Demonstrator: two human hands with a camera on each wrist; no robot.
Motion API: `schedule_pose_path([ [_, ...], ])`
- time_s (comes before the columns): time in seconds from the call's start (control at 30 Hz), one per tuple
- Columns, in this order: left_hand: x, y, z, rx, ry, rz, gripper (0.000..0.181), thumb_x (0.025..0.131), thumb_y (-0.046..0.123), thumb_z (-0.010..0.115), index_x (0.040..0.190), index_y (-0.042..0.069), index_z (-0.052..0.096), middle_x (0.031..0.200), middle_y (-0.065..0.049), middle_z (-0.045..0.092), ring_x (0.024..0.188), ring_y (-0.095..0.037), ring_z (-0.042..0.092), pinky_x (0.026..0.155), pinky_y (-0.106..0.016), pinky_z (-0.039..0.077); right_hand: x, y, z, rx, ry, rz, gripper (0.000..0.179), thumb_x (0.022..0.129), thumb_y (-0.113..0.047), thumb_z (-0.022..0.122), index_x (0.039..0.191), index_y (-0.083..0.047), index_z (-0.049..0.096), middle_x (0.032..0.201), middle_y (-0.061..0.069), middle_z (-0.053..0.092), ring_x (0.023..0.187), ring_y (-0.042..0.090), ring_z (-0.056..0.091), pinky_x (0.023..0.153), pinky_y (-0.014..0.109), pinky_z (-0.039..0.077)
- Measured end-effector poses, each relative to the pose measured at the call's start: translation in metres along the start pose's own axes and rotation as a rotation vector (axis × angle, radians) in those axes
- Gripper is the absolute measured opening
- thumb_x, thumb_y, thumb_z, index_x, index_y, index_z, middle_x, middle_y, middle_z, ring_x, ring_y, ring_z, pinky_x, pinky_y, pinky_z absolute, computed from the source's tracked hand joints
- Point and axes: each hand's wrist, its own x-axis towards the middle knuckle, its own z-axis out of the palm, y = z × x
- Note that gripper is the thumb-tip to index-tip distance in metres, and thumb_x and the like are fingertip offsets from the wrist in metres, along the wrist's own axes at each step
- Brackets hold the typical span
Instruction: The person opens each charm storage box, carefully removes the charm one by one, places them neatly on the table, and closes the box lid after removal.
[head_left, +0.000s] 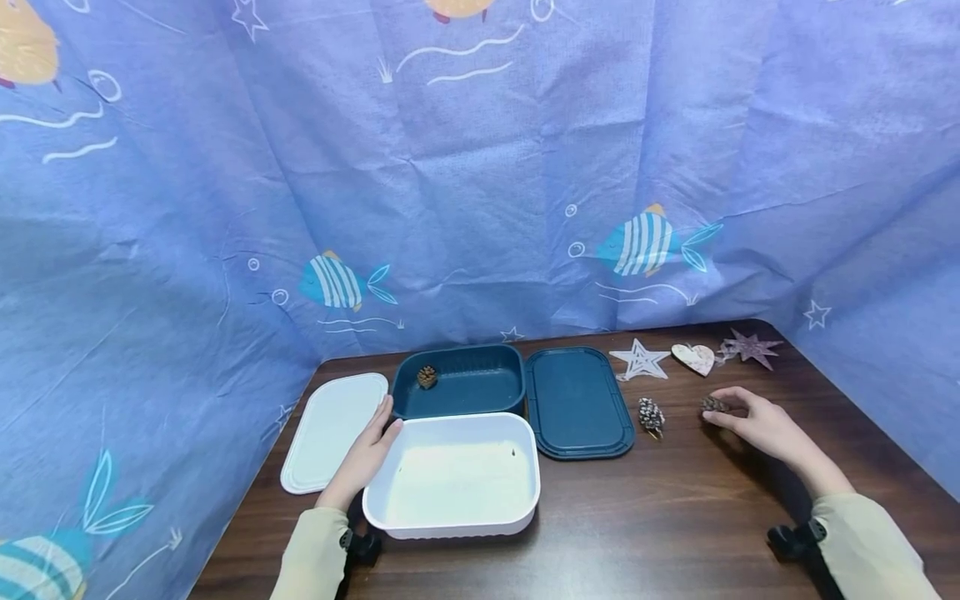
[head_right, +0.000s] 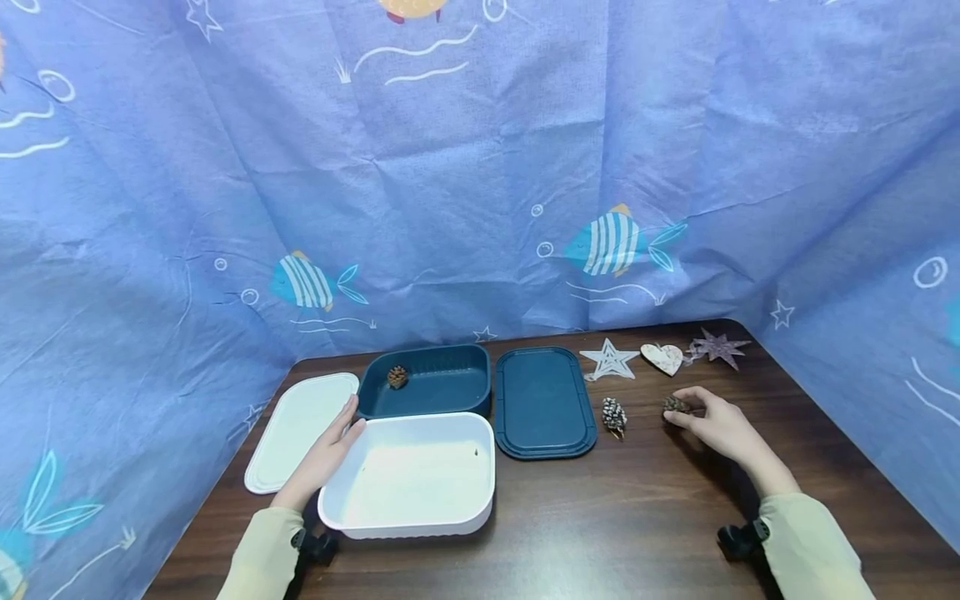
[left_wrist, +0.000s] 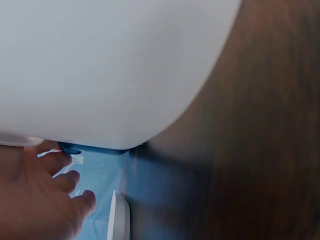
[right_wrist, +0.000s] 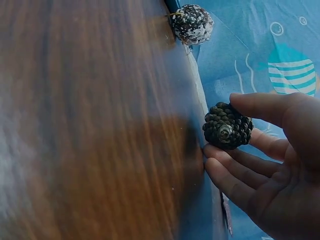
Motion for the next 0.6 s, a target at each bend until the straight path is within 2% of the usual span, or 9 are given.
schedule_pose_path([
  [0.3,-0.0006,-0.0022,-0.0001,0.016,-0.006,-0.003,0.084,0.104,0.060,0.038,0.162,0.006,0.010,0.169,-0.012,0.003,0.154,-0.034,-0.001,0.121,-0.056,0.006,0.0038,0.0032,0.0045,0.002,0.010,-0.010,0.059,0.095,-0.042,0.068,0.130,0.004,0.057,0.128,0.033,0.059,0.118,0.053,0.055,0.091,0.064,0.044],
  [0.6,0.0024,0.0003,0.0003,0.014,0.003,0.011,0.071,0.109,0.042,0.040,0.161,0.003,0.011,0.169,-0.014,0.005,0.154,-0.034,0.001,0.122,-0.055,0.006,0.0058,-0.0007,0.0059,-0.045,0.019,-0.024,0.059,0.096,-0.042,0.068,0.130,0.006,0.057,0.127,0.035,0.059,0.117,0.056,0.054,0.092,0.065,0.043],
])
